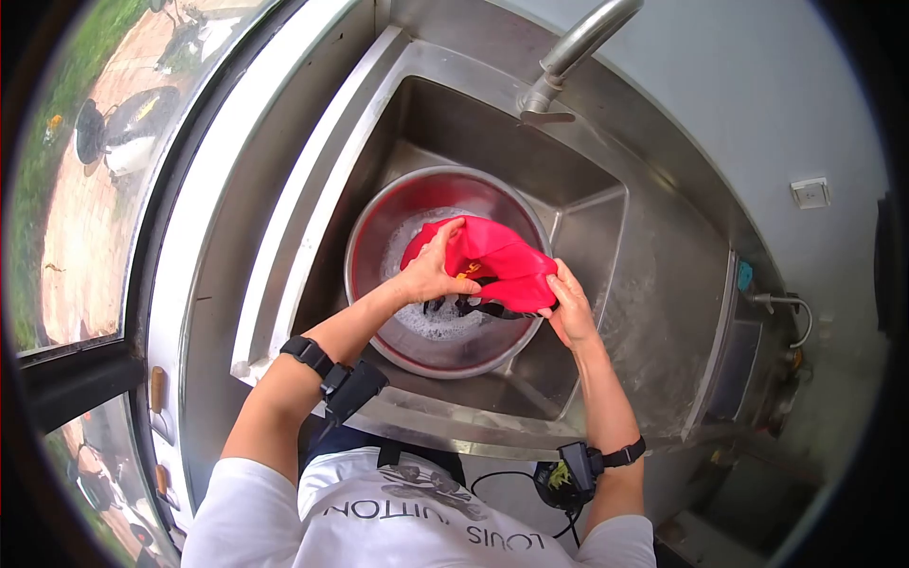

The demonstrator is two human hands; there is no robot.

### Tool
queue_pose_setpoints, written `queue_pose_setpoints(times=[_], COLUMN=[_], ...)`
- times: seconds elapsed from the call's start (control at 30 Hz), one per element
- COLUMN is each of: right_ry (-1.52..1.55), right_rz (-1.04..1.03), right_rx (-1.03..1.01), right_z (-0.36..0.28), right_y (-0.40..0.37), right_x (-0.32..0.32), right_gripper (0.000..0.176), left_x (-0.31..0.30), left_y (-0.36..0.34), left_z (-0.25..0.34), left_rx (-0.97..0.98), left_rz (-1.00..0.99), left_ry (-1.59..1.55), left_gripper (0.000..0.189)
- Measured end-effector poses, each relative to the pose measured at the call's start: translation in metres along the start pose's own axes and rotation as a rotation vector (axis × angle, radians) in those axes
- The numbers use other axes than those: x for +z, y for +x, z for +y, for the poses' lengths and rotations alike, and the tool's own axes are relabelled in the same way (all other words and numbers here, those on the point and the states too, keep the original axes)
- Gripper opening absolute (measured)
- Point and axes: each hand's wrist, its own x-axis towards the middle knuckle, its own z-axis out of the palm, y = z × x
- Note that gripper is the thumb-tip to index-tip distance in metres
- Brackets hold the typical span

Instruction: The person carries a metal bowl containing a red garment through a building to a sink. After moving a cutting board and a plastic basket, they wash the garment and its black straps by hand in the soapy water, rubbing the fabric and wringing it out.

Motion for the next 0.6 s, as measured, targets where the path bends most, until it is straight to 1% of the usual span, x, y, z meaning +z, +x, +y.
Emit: queue_pose_setpoints(times=[0.03, 0.07, 0.13, 0.17, 0.23, 0.3, 0.33, 0.37, 0.43, 0.47, 0.5, 0.53, 0.57, 0.6], right_ry=[0.016, 0.084, 0.216, 0.237, 0.142, 0.108, 0.157, 0.209, 0.307, 0.308, 0.31, 0.312, 0.329, 0.342], right_rz=[0.085, 0.028, -0.081, -0.103, -0.025, 0.055, 0.015, -0.024, -0.088, -0.022, 0.042, 0.106, 0.108, 0.165], right_rx=[0.04, 0.061, 0.109, 0.124, 0.019, -0.056, -0.081, -0.108, -0.17, -0.169, -0.167, -0.166, -0.138, -0.12], right_z=[-0.007, -0.013, -0.026, -0.035, -0.039, -0.048, -0.054, -0.059, -0.063, -0.06, -0.055, -0.05, -0.039, -0.028], right_y=[-0.002, -0.004, -0.012, -0.017, -0.026, -0.038, -0.041, -0.044, -0.049, -0.05, -0.052, -0.053, -0.052, -0.05], right_x=[0.009, 0.008, -0.001, 0.002, -0.002, -0.01, -0.017, -0.025, -0.039, -0.041, -0.043, -0.046, -0.054, -0.058], right_gripper=[0.019, 0.02, 0.023, 0.027, 0.029, 0.032, 0.032, 0.032, 0.03, 0.03, 0.03, 0.03, 0.032, 0.033], left_x=[0.008, 0.014, 0.026, 0.032, 0.038, 0.032, 0.029, 0.021, 0.003, -0.007, -0.018, -0.03, -0.037, -0.043], left_y=[-0.002, -0.005, -0.009, -0.008, -0.005, 0.006, 0.01, 0.007, 0.007, 0.008, 0.008, 0.008, 0.012, 0.014], left_z=[-0.009, -0.003, 0.007, 0.009, 0.01, -0.005, -0.013, -0.001, 0.012, 0.018, 0.032, 0.046, 0.05, 0.056], left_rx=[-0.001, -0.052, -0.199, -0.192, -0.178, -0.154, -0.141, -0.158, -0.188, -0.204, -0.124, -0.162, -0.126, -0.09], left_rz=[0.027, 0.057, 0.02, 0.035, 0.068, -0.09, -0.169, -0.059, -0.066, -0.068, -0.044, -0.042, -0.013, 0.016], left_ry=[0.083, 0.145, 0.305, 0.354, 0.456, 0.331, 0.27, 0.031, -0.226, -0.352, -0.262, -0.149, -0.067, 0.013], left_gripper=[0.105, 0.104, 0.102, 0.091, 0.071, 0.044, 0.032, 0.014, 0.014, 0.014, 0.015, 0.014, 0.014, 0.014])
